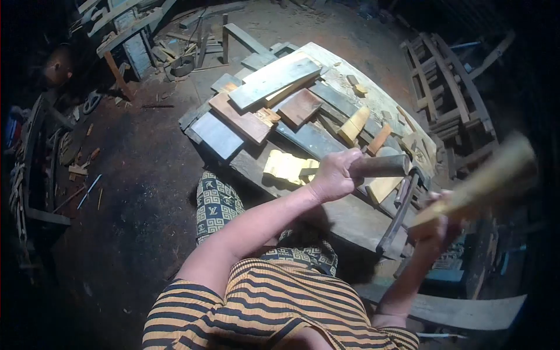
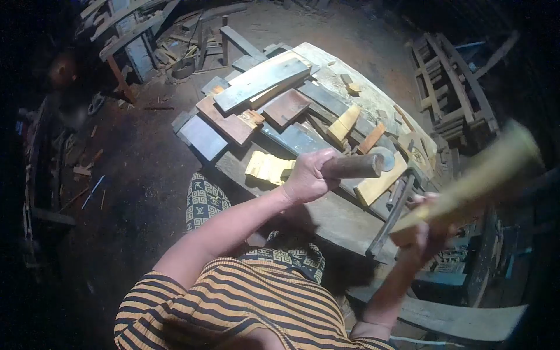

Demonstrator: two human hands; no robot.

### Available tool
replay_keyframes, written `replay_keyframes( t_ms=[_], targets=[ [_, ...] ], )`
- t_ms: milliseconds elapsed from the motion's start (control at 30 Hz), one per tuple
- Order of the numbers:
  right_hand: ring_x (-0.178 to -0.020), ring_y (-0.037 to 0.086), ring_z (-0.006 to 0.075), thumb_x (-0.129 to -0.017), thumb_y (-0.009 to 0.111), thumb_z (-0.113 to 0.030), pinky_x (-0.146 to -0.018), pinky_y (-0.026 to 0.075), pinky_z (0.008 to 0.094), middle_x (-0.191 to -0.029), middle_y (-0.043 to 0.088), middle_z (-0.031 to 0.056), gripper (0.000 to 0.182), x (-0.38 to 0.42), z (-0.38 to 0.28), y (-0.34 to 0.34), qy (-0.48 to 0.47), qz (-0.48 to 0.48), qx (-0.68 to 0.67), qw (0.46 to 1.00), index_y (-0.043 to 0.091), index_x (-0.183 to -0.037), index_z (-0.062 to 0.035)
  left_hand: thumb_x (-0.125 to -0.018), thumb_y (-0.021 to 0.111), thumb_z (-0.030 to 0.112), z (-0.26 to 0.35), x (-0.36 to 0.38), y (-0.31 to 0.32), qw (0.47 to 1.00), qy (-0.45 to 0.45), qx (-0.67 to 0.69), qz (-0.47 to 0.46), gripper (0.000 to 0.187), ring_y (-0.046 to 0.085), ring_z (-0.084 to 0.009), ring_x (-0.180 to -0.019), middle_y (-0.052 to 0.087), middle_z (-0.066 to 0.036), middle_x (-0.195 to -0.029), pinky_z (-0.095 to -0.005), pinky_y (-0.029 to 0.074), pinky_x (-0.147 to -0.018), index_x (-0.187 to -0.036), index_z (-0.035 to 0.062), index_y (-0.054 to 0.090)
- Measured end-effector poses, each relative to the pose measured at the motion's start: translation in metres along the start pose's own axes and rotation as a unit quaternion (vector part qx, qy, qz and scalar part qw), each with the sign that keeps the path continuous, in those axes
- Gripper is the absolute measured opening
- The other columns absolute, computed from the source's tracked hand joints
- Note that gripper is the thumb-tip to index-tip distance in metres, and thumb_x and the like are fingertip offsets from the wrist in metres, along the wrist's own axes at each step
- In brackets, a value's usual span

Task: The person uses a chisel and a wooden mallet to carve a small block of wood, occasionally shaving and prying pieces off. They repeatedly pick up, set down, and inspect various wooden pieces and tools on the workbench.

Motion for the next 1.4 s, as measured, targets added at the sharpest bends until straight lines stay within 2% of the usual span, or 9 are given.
replay_keyframes(
  t_ms=[133, 333, 400, 500, 700, 867, 1067, 1200, 1400],
  targets=[
    [-0.089, 0.051, 0.0205, -0.069, 0.064, -0.029, -0.081, 0.046, 0.0354, -0.106, 0.049, 0.0135, 0.069, 0.010, -0.029, 0.004, -0.053, -0.133, -0.223, 0.964, 0.039, -0.126, 0.0008, -0.062, 0.066, 0.006, 0.004, 0.000, -0.001, 1.000, 0.004, -0.015, 0.000, 0.027, 0.060, -0.0363, -0.079, 0.059, -0.015, -0.081, -0.0408, 0.048, -0.066, -0.086, 0.0055, 0.055],
    [-0.082, 0.052, 0.0190, -0.050, 0.070, -0.017, -0.079, 0.044, 0.0320, -0.092, 0.053, 0.0052, 0.077, 0.005, -0.052, 0.020, 0.000, -0.197, 0.313, 0.929, 0.048, -0.122, -0.0018, -0.062, 0.067, 0.007, -0.004, -0.001, 0.005, 1.000, -0.004, -0.015, -0.010, 0.026, 0.060, -0.0366, -0.079, 0.059, -0.015, -0.081, -0.0418, 0.047, -0.066, -0.086, 0.0060, 0.055],
    [-0.079, 0.052, 0.0163, -0.062, 0.075, -0.017, -0.074, 0.047, 0.0318, -0.091, 0.050, 0.0074, 0.077, -0.007, -0.040, -0.022, 0.236, -0.062, -0.119, 0.963, 0.038, -0.128, -0.0042, -0.063, 0.067, 0.008, -0.005, 0.003, 0.007, 1.000, -0.014, -0.018, -0.017, 0.026, 0.060, -0.0366, -0.079, 0.059, -0.015, -0.080, -0.0420, 0.047, -0.066, -0.086, 0.0061, 0.055],
    [-0.085, 0.053, 0.0207, -0.068, 0.072, -0.023, -0.080, 0.047, 0.0353, -0.095, 0.050, 0.0096, 0.081, 0.007, -0.054, -0.004, -0.037, -0.095, -0.248, 0.963, 0.028, -0.132, -0.0047, -0.061, 0.068, 0.003, -0.003, 0.001, 0.005, 1.000, -0.001, -0.027, -0.004, 0.027, 0.063, -0.0312, -0.075, 0.061, -0.013, -0.079, -0.0350, 0.047, -0.064, -0.087, 0.0040, 0.059],
    [-0.082, 0.050, 0.0150, -0.057, 0.070, -0.015, -0.075, 0.043, 0.0267, -0.098, 0.052, 0.0058, 0.071, 0.004, -0.021, 0.007, 0.107, -0.216, 0.267, 0.933, 0.045, -0.121, -0.0008, -0.061, 0.067, 0.003, -0.001, 0.001, 0.003, 1.000, 0.011, -0.016, 0.007, 0.025, 0.062, -0.0323, -0.074, 0.060, -0.013, -0.078, -0.0363, 0.046, -0.061, -0.084, 0.0044, 0.058],
    [-0.082, 0.050, 0.0207, -0.065, 0.067, -0.009, -0.076, 0.045, 0.0323, -0.094, 0.048, 0.0104, 0.079, 0.008, -0.029, -0.015, 0.055, -0.052, -0.252, 0.965, 0.032, -0.135, -0.0012, -0.061, 0.069, 0.005, -0.007, 0.002, 0.007, 0.999, 0.011, -0.042, 0.002, 0.024, 0.062, -0.0327, -0.074, 0.059, -0.012, -0.077, -0.0367, 0.046, -0.061, -0.083, 0.0057, 0.057],
    [-0.088, 0.050, 0.0143, -0.058, 0.070, -0.014, -0.076, 0.044, 0.0285, -0.099, 0.049, 0.0062, 0.068, 0.002, -0.025, 0.001, 0.097, -0.195, 0.273, 0.937, 0.046, -0.121, -0.0024, -0.061, 0.067, 0.004, -0.007, 0.004, 0.005, 0.999, -0.001, -0.036, -0.006, 0.024, 0.061, -0.0323, -0.076, 0.059, -0.012, -0.077, -0.0378, 0.046, -0.062, -0.083, 0.0062, 0.056],
    [-0.078, 0.051, 0.0179, -0.073, 0.059, -0.010, -0.069, 0.047, 0.0265, -0.090, 0.048, 0.0104, 0.064, 0.005, -0.048, 0.001, 0.006, -0.059, -0.215, 0.975, 0.032, -0.131, -0.0007, -0.062, 0.067, 0.004, -0.009, 0.004, 0.010, 0.999, 0.001, -0.042, -0.012, 0.024, 0.061, -0.0330, -0.077, 0.059, -0.012, -0.078, -0.0385, 0.047, -0.063, -0.083, 0.0061, 0.057],
    [-0.083, 0.051, 0.0139, -0.060, 0.077, -0.026, -0.073, 0.045, 0.0279, -0.091, 0.050, 0.0037, 0.075, 0.010, -0.015, 0.006, 0.064, -0.218, 0.302, 0.926, 0.044, -0.122, -0.0005, -0.062, 0.067, 0.006, -0.011, 0.002, 0.011, 0.998, -0.010, -0.049, -0.033, 0.024, 0.061, -0.0334, -0.078, 0.060, -0.012, -0.079, -0.0393, 0.047, -0.064, -0.084, 0.0065, 0.058]
  ],
)
Point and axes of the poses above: each hand's wrist, its own x-axis away from the middle knuckle, its own y-axis out of the palm, z = x × y, the point moved 9 cm from there along -x, towards the middle knuckle
